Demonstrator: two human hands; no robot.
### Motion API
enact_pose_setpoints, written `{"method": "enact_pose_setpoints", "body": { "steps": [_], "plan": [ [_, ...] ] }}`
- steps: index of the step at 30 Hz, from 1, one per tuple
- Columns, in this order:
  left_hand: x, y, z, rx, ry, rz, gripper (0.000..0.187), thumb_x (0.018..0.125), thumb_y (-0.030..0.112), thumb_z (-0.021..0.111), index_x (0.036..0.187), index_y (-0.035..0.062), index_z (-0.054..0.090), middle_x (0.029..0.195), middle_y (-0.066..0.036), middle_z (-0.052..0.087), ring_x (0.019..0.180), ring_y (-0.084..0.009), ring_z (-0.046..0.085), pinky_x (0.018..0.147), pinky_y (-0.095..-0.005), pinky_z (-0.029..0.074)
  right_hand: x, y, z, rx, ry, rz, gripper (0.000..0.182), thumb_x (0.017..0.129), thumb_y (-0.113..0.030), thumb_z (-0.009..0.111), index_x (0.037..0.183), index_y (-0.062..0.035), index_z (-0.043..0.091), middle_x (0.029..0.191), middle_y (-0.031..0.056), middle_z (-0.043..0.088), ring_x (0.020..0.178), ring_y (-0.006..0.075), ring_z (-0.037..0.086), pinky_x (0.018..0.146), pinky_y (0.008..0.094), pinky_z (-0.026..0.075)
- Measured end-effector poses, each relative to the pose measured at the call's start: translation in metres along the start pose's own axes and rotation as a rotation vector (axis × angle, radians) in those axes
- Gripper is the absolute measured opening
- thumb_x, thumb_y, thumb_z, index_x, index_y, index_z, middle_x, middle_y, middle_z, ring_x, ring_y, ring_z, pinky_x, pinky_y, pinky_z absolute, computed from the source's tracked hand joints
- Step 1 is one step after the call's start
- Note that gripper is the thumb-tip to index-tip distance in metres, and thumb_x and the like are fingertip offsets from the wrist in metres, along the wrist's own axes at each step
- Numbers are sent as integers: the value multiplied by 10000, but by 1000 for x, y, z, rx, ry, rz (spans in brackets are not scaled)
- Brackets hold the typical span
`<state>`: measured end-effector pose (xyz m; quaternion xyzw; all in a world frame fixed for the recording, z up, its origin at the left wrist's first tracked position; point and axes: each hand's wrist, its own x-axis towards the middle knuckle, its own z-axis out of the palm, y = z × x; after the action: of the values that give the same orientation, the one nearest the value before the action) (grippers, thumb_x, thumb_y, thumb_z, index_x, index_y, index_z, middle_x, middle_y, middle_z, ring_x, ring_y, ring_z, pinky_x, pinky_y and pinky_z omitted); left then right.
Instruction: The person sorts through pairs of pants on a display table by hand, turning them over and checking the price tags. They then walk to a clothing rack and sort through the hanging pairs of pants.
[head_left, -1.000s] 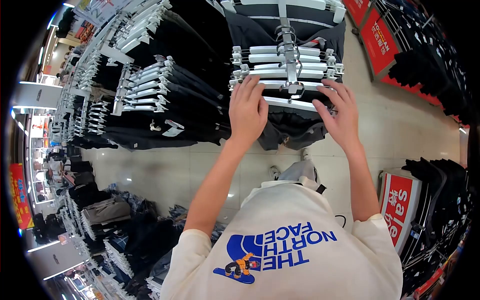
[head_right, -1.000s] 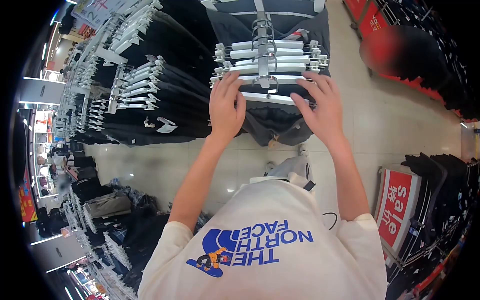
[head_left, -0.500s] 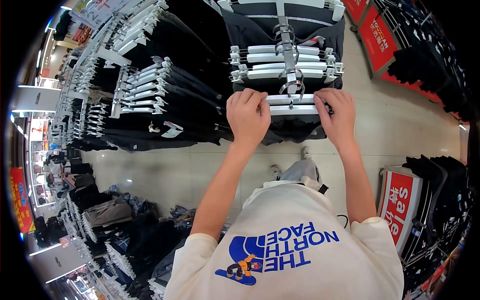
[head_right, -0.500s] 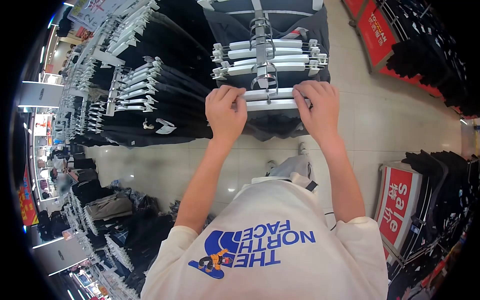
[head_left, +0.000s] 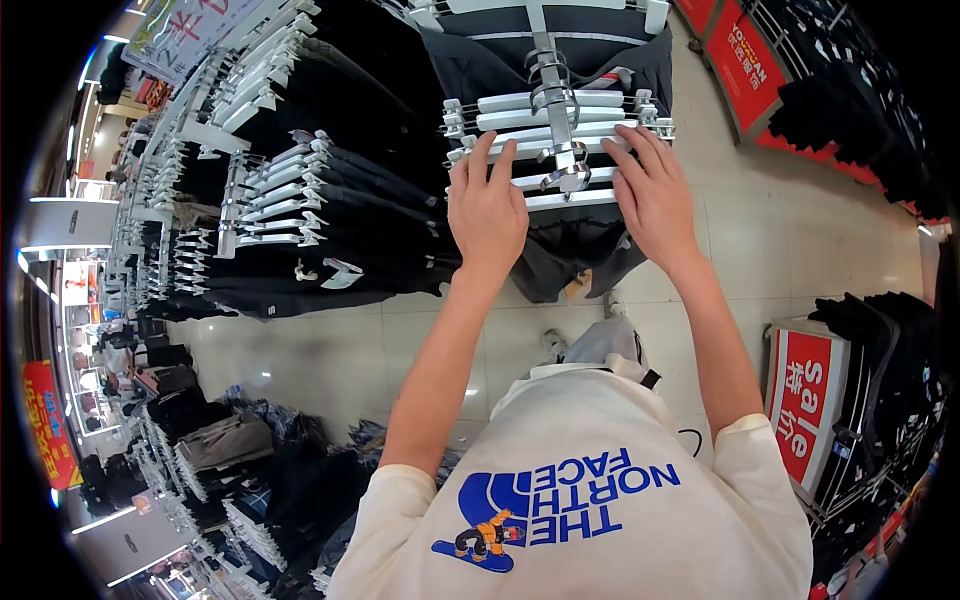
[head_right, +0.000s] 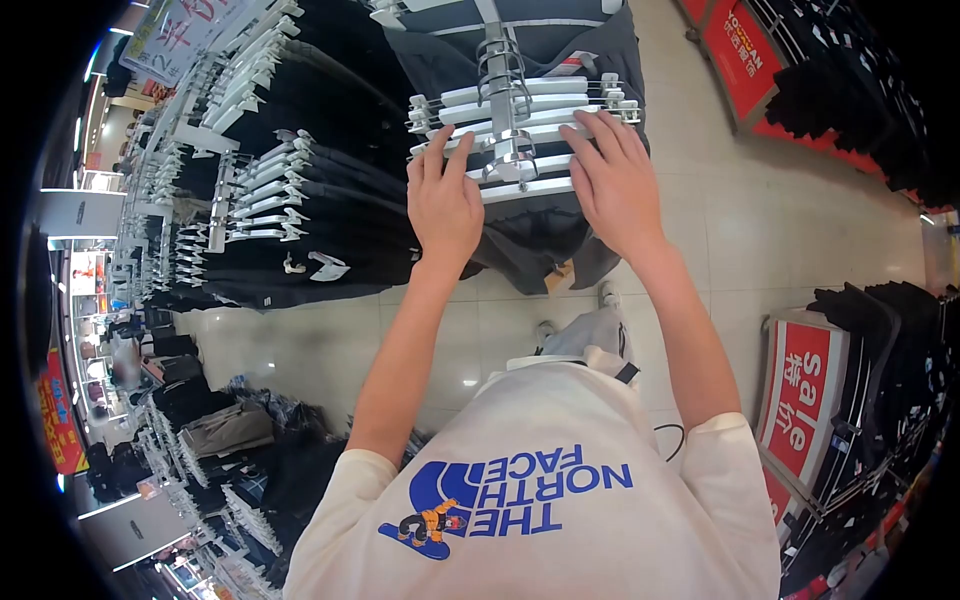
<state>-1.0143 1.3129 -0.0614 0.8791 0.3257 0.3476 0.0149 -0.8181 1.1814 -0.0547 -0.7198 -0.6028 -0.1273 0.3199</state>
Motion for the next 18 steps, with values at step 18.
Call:
{"method": "enact_pose_setpoints", "body": {
  "steps": [18],
  "plan": [
    [20, -16, 10, -267, -23, -27, 87, 929, -6, 574, 985, 43, 619, 1340, -107, 693, 1373, -388, 549, 1225, -592, 293, 4, -18, -4, -1, 28, 119, 438, 919, -113, 638, 1356, -128, 664, 1329, 47, 644, 1137, 289, 594, 1005, 429, 465]
  ]
}}
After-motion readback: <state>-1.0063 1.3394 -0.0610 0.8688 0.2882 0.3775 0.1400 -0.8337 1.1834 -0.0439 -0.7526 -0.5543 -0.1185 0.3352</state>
